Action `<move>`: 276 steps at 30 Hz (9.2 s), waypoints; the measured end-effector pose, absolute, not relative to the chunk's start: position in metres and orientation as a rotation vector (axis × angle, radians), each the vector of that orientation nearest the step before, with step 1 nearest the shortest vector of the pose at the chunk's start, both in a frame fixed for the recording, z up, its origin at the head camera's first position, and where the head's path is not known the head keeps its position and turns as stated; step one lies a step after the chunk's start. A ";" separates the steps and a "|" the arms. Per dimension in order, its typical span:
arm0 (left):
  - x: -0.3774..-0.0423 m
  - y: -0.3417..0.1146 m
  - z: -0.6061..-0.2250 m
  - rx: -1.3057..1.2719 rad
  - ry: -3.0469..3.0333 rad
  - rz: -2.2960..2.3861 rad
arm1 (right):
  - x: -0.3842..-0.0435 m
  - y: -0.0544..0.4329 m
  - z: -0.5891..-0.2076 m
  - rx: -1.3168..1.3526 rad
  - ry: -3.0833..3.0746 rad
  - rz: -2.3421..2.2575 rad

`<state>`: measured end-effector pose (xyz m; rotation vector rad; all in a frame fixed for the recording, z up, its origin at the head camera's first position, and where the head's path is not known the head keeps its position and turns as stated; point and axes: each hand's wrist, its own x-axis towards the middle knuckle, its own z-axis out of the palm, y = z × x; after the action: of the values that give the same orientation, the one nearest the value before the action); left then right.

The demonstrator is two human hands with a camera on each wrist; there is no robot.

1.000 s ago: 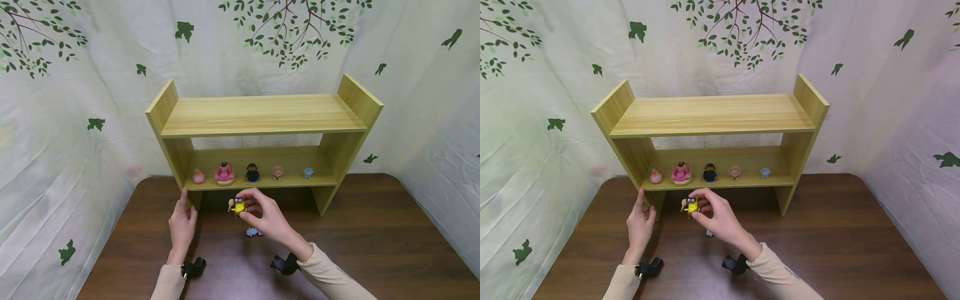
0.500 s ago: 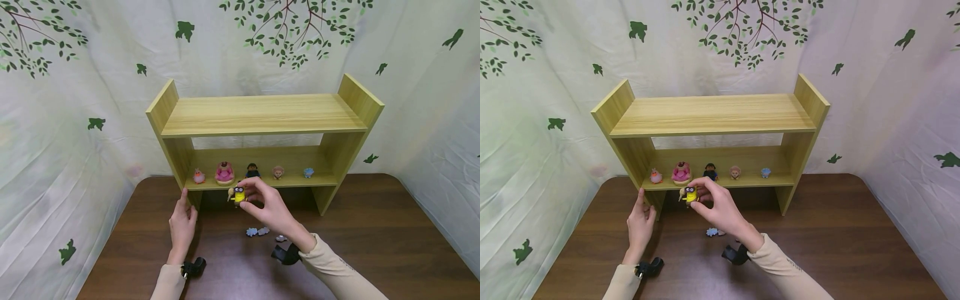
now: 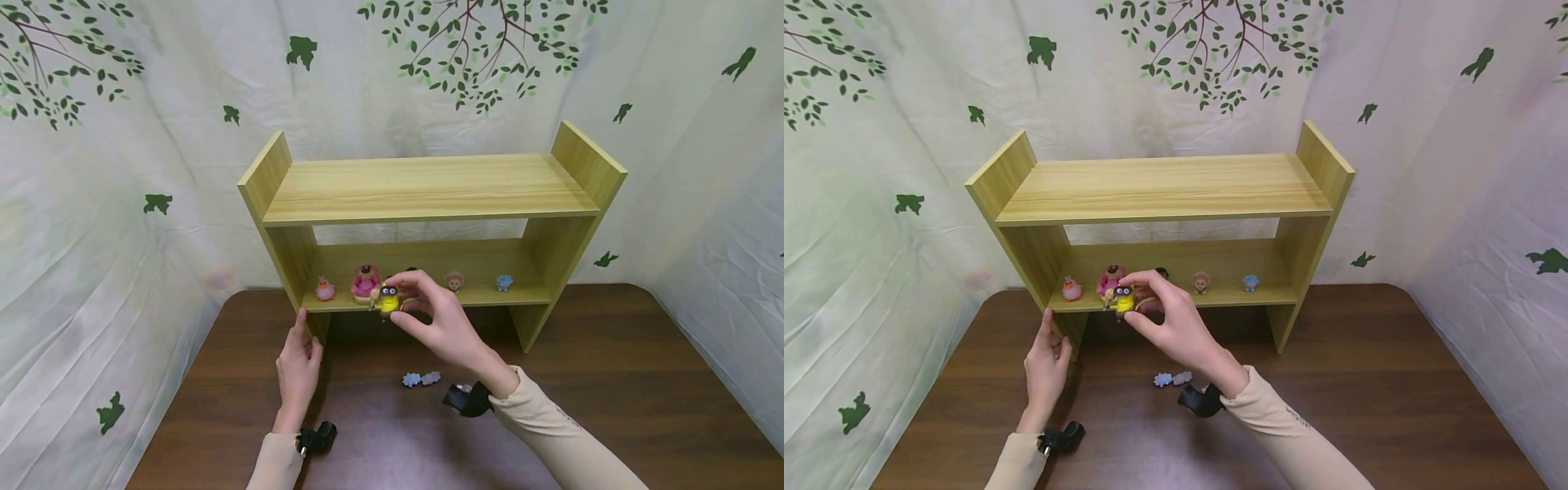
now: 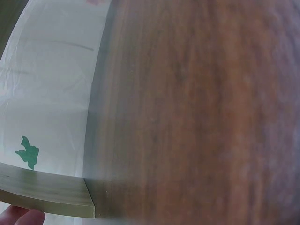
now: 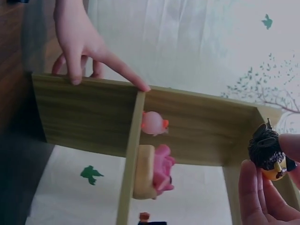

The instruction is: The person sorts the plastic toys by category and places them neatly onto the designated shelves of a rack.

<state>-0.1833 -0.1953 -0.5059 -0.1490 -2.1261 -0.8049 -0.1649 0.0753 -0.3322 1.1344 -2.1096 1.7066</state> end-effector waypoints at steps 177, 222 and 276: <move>-0.183 -0.194 -0.505 -0.120 -2.137 -0.813 | -0.240 0.026 -0.193 1.192 -2.120 1.601; -0.184 -0.194 -0.505 -0.155 -2.112 -0.791 | -0.197 0.096 -0.242 1.288 -1.927 1.752; -0.183 -0.194 -0.506 -0.124 -2.135 -0.823 | -0.184 0.118 -0.346 1.287 -2.261 1.735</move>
<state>-0.1826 -0.1936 -0.5057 -0.1243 -2.1354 -0.8228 -0.1839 0.1183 -0.3461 1.2867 -2.2608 1.7347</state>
